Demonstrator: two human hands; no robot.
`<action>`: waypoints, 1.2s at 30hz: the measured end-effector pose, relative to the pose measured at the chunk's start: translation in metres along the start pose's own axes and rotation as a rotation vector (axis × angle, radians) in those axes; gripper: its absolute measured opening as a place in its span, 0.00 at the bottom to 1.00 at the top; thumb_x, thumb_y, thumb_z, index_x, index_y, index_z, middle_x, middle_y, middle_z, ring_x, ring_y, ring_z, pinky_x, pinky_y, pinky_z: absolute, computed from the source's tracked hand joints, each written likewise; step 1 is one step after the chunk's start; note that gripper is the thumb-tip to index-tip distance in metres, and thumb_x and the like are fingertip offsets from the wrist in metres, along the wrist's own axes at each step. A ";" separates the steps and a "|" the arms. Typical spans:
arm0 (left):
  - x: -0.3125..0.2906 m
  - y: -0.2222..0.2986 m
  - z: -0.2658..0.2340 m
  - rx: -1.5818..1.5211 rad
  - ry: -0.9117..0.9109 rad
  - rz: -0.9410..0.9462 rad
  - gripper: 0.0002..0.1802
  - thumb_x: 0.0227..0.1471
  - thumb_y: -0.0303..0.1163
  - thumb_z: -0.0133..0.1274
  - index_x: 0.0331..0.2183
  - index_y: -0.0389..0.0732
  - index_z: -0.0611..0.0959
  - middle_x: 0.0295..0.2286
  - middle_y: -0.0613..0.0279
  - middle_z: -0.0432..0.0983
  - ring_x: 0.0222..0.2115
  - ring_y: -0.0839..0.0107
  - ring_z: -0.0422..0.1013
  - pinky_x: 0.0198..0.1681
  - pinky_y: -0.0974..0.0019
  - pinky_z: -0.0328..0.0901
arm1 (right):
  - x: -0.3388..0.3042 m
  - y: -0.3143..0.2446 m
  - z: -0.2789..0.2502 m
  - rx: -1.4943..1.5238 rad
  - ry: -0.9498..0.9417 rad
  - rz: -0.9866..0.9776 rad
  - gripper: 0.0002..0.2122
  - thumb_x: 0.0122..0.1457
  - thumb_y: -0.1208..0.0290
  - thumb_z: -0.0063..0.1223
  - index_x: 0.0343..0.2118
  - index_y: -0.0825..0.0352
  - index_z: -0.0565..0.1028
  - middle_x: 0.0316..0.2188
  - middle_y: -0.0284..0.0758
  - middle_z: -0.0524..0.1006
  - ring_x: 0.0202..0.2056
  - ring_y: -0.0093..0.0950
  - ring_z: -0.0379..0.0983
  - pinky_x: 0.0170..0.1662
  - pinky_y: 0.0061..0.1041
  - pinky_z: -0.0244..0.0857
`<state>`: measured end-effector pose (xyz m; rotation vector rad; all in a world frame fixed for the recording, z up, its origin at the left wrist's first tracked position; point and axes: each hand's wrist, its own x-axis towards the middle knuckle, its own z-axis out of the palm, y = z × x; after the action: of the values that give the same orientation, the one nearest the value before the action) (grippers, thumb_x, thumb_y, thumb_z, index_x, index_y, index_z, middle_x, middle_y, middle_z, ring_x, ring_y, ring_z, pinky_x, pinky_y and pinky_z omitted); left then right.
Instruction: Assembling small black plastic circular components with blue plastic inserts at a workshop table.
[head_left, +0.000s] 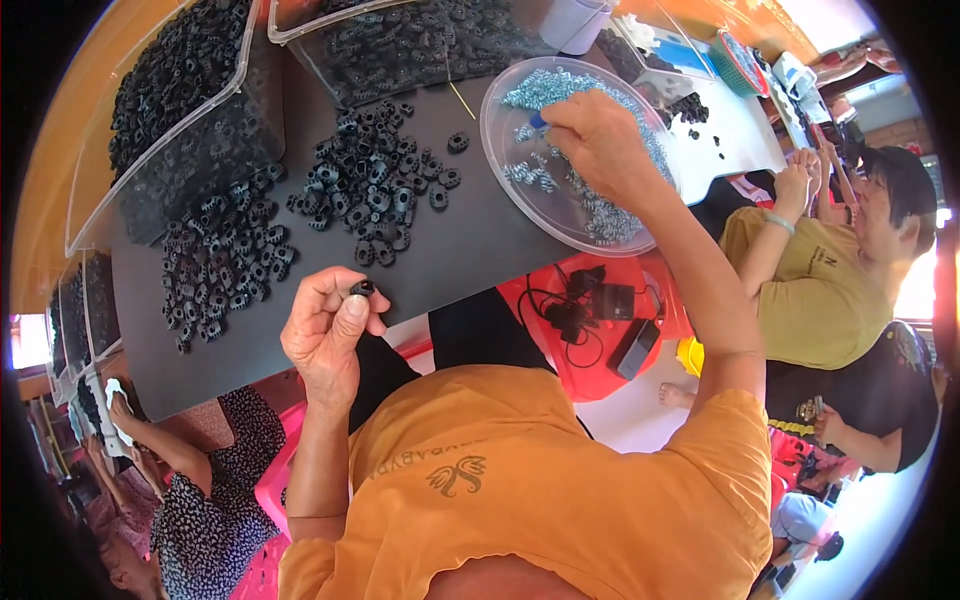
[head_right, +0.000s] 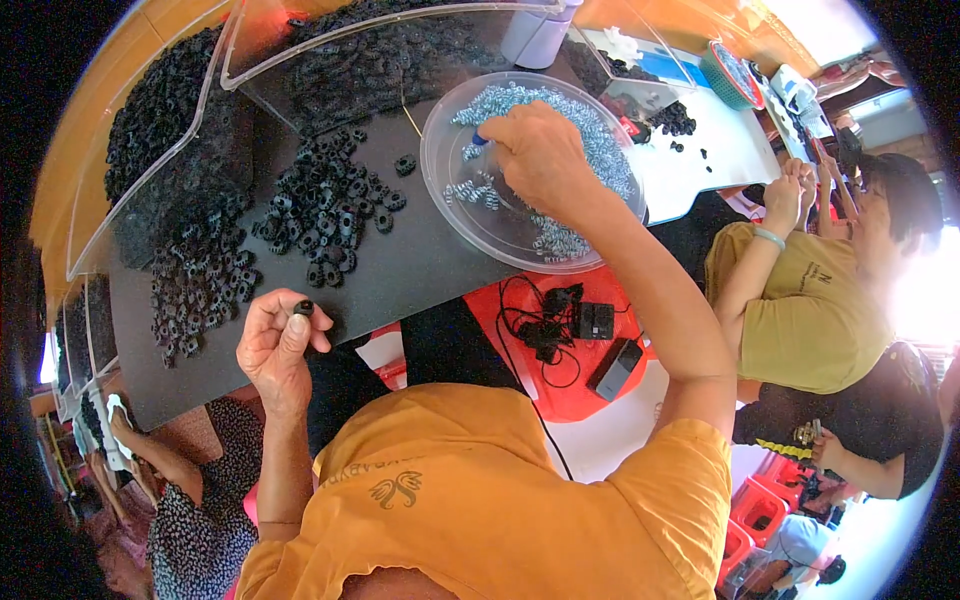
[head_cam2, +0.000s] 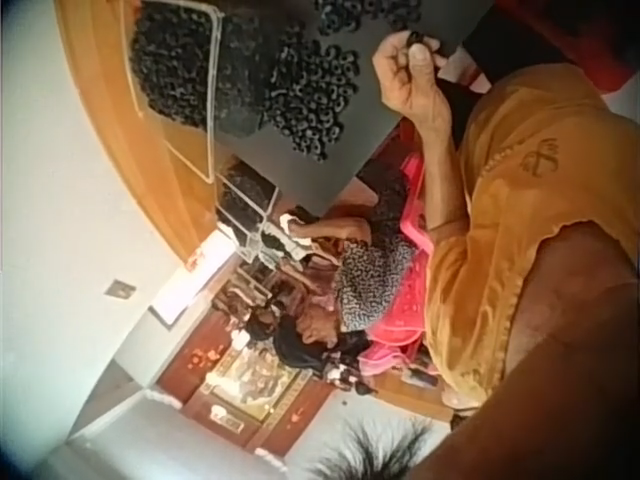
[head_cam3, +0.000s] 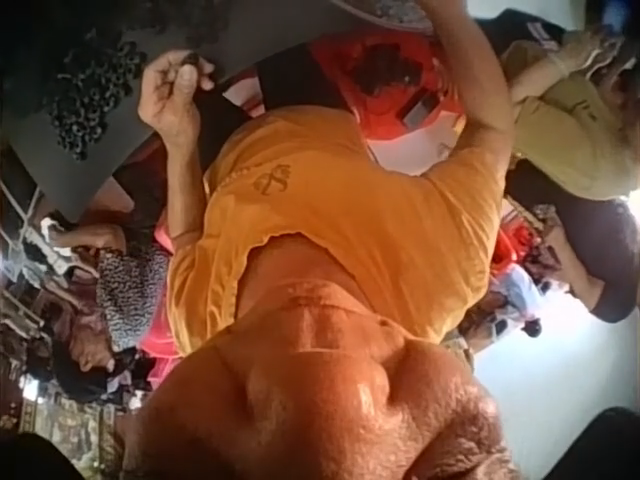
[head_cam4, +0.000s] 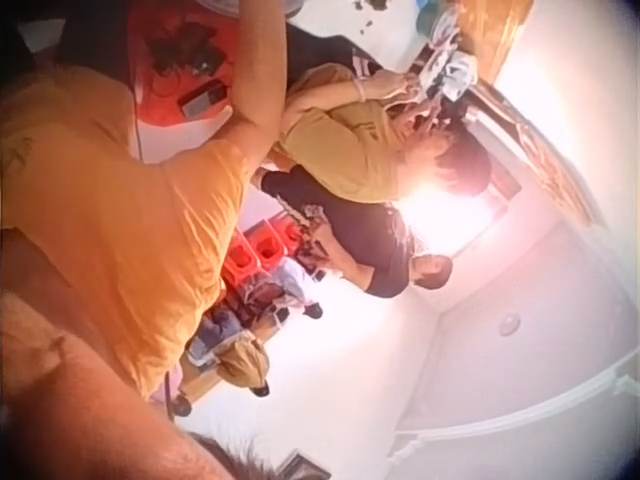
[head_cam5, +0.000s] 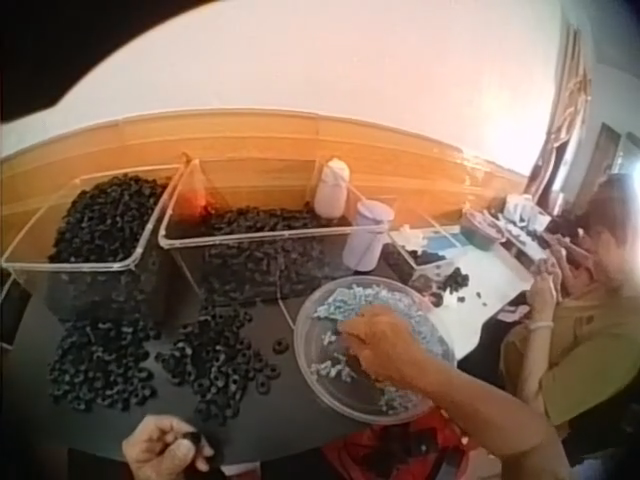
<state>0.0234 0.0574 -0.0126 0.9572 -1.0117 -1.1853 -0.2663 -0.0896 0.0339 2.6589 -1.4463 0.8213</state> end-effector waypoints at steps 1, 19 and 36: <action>0.000 0.000 0.000 0.002 0.001 0.001 0.13 0.52 0.28 0.53 0.37 0.31 0.72 0.25 0.55 0.74 0.21 0.75 0.68 0.22 0.77 0.64 | 0.003 0.002 0.006 0.002 0.001 -0.001 0.05 0.46 0.75 0.52 0.27 0.64 0.77 0.25 0.39 0.74 0.33 0.40 0.69 0.38 0.37 0.63; 0.001 0.006 0.001 -0.053 0.009 -0.034 0.10 0.53 0.25 0.50 0.37 0.30 0.73 0.27 0.54 0.75 0.20 0.77 0.67 0.26 0.76 0.64 | -0.004 -0.038 -0.010 0.342 -0.054 0.193 0.08 0.47 0.74 0.55 0.31 0.69 0.72 0.23 0.40 0.72 0.26 0.34 0.70 0.32 0.30 0.64; -0.006 0.005 0.001 -0.187 0.009 -0.078 0.09 0.53 0.25 0.52 0.37 0.32 0.75 0.24 0.61 0.76 0.19 0.81 0.68 0.24 0.79 0.64 | -0.007 -0.158 0.022 0.709 -0.203 -0.059 0.05 0.47 0.81 0.55 0.29 0.69 0.74 0.22 0.34 0.71 0.27 0.29 0.67 0.31 0.24 0.62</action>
<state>0.0232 0.0643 -0.0079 0.8594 -0.8456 -1.3148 -0.1361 0.0014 0.0495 3.3543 -1.2724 1.2923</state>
